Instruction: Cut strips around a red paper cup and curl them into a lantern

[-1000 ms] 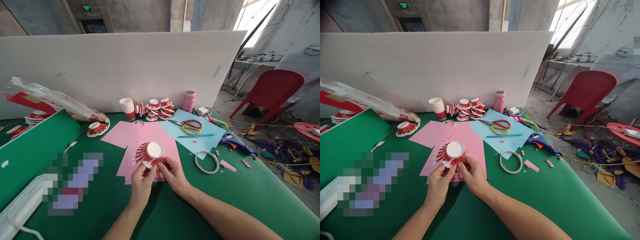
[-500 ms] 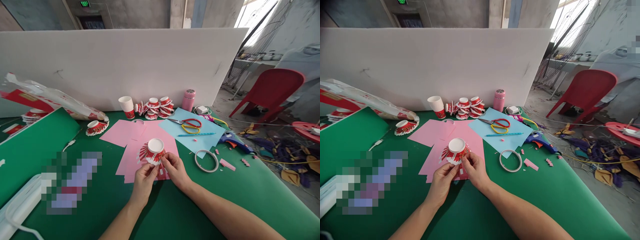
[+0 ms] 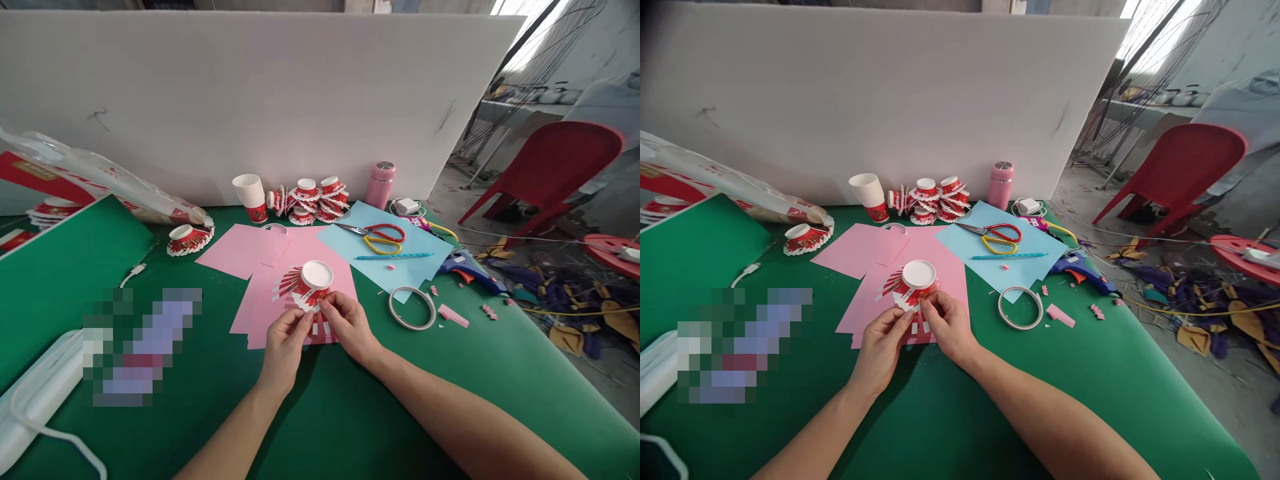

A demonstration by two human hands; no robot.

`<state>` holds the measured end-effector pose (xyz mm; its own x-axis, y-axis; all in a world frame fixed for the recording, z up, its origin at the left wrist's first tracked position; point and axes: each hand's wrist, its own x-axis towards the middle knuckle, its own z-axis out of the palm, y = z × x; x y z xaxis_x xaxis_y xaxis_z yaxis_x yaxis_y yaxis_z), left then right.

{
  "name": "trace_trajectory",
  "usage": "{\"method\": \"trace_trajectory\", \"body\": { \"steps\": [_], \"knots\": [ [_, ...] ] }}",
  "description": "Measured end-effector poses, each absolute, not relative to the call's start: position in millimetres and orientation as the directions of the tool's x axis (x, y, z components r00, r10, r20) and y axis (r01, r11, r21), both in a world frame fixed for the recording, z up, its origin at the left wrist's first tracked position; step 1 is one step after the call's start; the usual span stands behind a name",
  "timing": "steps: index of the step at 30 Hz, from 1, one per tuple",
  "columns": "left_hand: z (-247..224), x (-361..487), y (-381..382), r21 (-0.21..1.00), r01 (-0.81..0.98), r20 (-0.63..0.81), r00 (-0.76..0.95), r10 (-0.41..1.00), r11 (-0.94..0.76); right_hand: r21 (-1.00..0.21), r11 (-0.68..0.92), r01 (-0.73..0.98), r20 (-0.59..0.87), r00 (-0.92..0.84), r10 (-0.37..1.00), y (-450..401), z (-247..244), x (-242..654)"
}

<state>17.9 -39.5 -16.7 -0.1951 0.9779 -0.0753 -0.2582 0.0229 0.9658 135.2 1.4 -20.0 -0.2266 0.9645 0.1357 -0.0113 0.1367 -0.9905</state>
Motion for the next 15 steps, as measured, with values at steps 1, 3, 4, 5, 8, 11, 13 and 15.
{"method": "trace_trajectory", "body": {
  "steps": [1,3,4,5,8,11,13,15],
  "knots": [
    [-16.9,17.7,-39.3,0.963,-0.269,-0.083,-0.192,0.978,0.029,-0.991,0.135,-0.004,0.132,-0.223,0.966,1.2,-19.8,135.2],
    [-16.6,17.2,-39.0,0.953,-0.301,-0.098,-0.177,0.979,0.041,-0.992,0.129,0.009,0.124,-0.219,0.968,1.1,-19.0,135.3],
    [-16.2,17.0,-38.8,0.948,-0.316,-0.104,-0.172,0.98,0.045,-0.992,0.126,0.013,0.12,-0.219,0.968,1.1,-18.6,135.5],
    [-15.6,16.8,-38.5,0.943,-0.329,-0.11,-0.17,0.979,0.049,-0.992,0.124,0.014,0.118,-0.221,0.968,1.1,-18.0,135.7],
    [-14.2,16.6,-38.0,0.938,-0.342,-0.123,-0.175,0.977,0.057,-0.993,0.118,0.019,0.11,-0.228,0.967,1.2,-16.4,136.6],
    [-15.1,16.6,-37.7,0.943,-0.332,-0.1,-0.181,0.978,0.035,-0.994,0.112,0.02,0.104,-0.239,0.965,0.9,-15.1,137.2],
    [-16.8,16.2,-37.7,0.945,-0.327,-0.083,-0.184,0.979,0.018,-0.994,0.108,0.011,0.101,-0.249,0.963,0.6,-15.0,137.2],
    [-18.5,15.7,-37.6,0.947,-0.322,-0.078,-0.187,0.979,0.014,-0.995,0.104,0.006,0.099,-0.256,0.962,0.3,-15.4,136.8]
  ]
}}
